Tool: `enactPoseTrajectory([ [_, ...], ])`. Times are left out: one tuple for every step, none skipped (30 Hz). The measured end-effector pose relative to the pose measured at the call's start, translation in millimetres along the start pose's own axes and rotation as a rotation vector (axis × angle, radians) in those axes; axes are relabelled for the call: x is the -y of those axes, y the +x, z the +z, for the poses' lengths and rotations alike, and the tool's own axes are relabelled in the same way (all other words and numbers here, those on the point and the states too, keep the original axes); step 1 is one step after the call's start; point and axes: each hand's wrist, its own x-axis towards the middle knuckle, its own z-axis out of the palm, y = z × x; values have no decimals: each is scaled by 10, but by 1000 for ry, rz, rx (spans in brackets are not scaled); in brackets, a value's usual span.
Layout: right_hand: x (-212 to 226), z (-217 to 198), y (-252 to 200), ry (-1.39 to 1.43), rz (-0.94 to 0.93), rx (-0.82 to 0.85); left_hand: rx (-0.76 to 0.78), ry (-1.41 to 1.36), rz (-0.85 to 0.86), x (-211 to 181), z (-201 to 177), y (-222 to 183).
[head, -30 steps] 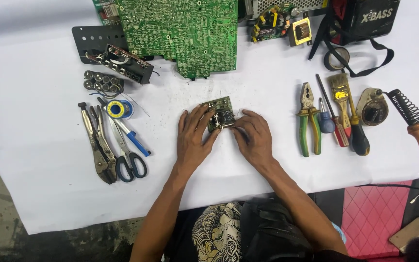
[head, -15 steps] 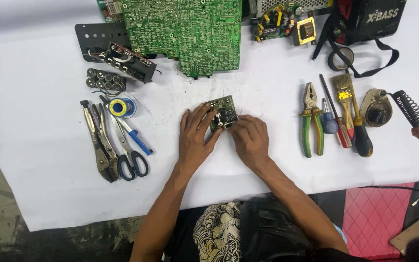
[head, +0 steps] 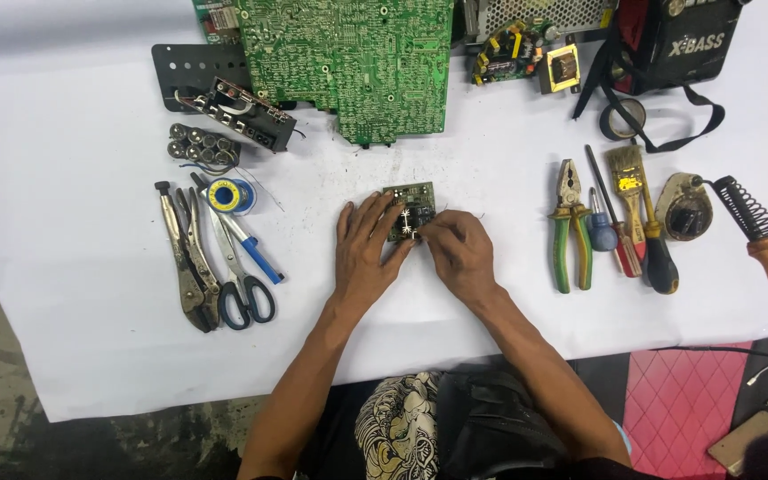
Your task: The person uses a screwdriver to scrape a large green circuit board, then sets it aside. They pick up a smaller circuit board and use pliers to remove components from it. The person continues to manipulate the small board with pliers and a screwdriver throughout the clip.
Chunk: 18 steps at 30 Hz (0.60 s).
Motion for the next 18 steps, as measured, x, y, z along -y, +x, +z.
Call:
enactPoseTrajectory([
  [-21,0,-2,0,-4,0,-4,0,0,2,5,-5],
  [-44,0,-6,29,-4,-13,-6,9,5,5,12,-10],
  [-63,1,-16,60,-3,-27,-7,19,9,6,16,-22],
  [-77,2,-32,61,-6,-26,-10,19,8,7,15,-22],
  [-88,8,-49,95,6,-11,-8,9,11,10,11,-25],
  [-101,13,-66,129,18,3,-6,-1,13,13,9,-26],
  [-81,-31,0,130,16,3,-8,0,14,4,-3,-25],
  [-63,-77,66,239,103,3,-18,-9,19,-6,-14,-22],
  [-46,-125,128,348,191,3,-28,-19,25,-17,-20,-21],
  [-64,-145,196,349,190,2,-29,-19,25,-11,-12,-20],
  [-82,-170,262,310,217,45,-54,-9,21,-9,-3,-21],
  [-100,-197,328,272,244,88,-80,0,17,-8,7,-21],
  [-77,-228,399,270,245,85,-79,-2,20,-9,12,-22],
  [-53,-259,470,253,284,191,-94,30,47,-9,15,-23],
  [-34,-292,554,235,319,299,-113,63,71,-11,22,-18],
  [-42,-292,561,233,317,298,-116,62,73,-2,44,-36],
  [-48,-278,578,247,365,323,-133,103,76,14,57,-54],
  [-55,-260,597,261,414,348,-150,145,78,36,70,-70],
])
